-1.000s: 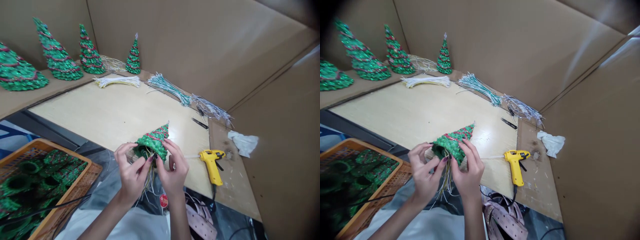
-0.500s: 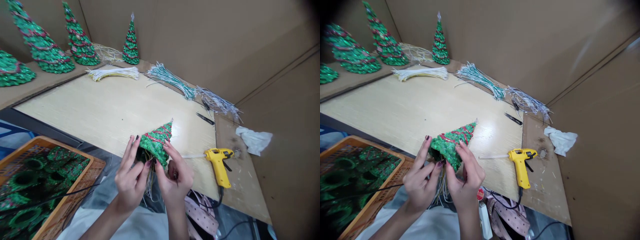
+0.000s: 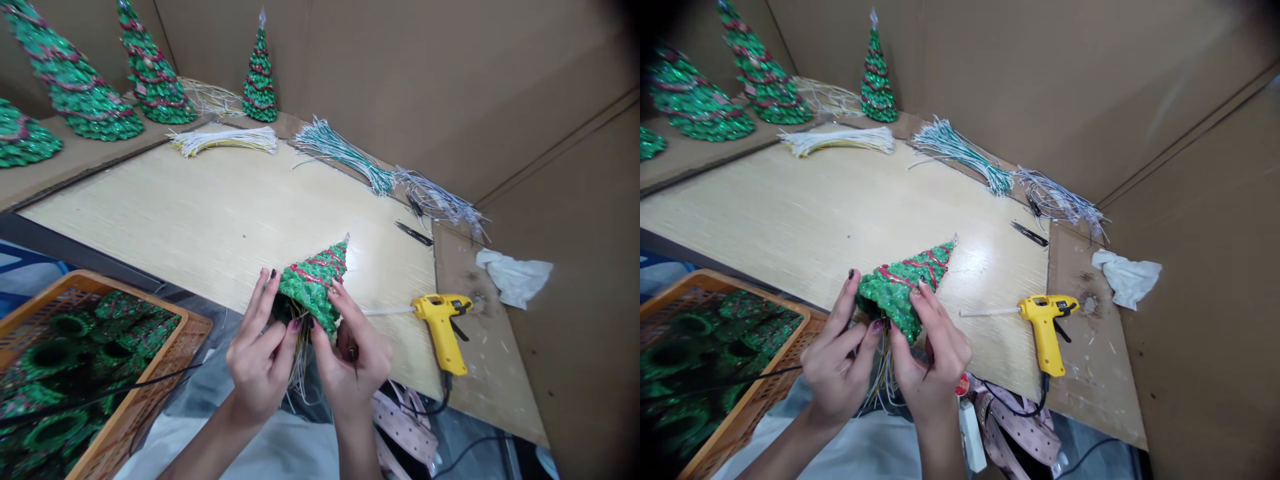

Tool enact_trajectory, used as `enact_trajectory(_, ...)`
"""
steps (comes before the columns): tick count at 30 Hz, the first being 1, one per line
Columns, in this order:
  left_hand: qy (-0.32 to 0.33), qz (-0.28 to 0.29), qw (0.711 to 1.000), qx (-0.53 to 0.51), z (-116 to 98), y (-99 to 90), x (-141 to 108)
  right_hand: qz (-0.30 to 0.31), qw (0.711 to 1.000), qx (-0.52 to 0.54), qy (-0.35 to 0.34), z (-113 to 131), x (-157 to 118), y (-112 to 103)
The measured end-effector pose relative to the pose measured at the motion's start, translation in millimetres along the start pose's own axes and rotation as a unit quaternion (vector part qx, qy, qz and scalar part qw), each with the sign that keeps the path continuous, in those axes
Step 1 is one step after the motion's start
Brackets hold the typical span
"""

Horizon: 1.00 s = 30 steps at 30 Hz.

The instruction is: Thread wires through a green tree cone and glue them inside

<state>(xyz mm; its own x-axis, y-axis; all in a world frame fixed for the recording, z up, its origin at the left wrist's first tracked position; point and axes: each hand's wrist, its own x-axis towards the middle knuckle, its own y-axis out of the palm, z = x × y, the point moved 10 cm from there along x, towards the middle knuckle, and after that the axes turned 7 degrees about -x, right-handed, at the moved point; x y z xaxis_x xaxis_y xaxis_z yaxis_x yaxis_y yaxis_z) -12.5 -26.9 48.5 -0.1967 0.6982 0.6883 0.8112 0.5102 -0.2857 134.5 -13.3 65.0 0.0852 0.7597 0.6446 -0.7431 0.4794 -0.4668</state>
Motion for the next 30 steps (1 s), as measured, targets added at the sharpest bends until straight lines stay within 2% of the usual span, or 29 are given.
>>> enact_trajectory(21,0.005,-0.031,0.999,-0.002,5.6,3.1,1.1,-0.039,0.999,0.003,-0.028,7.2,-0.6,-3.3)
enact_trajectory(30,0.011,-0.029,1.000,0.003,6.8,2.7,0.3,-0.031,0.999,-0.003,-0.007,2.7,-5.5,0.3)
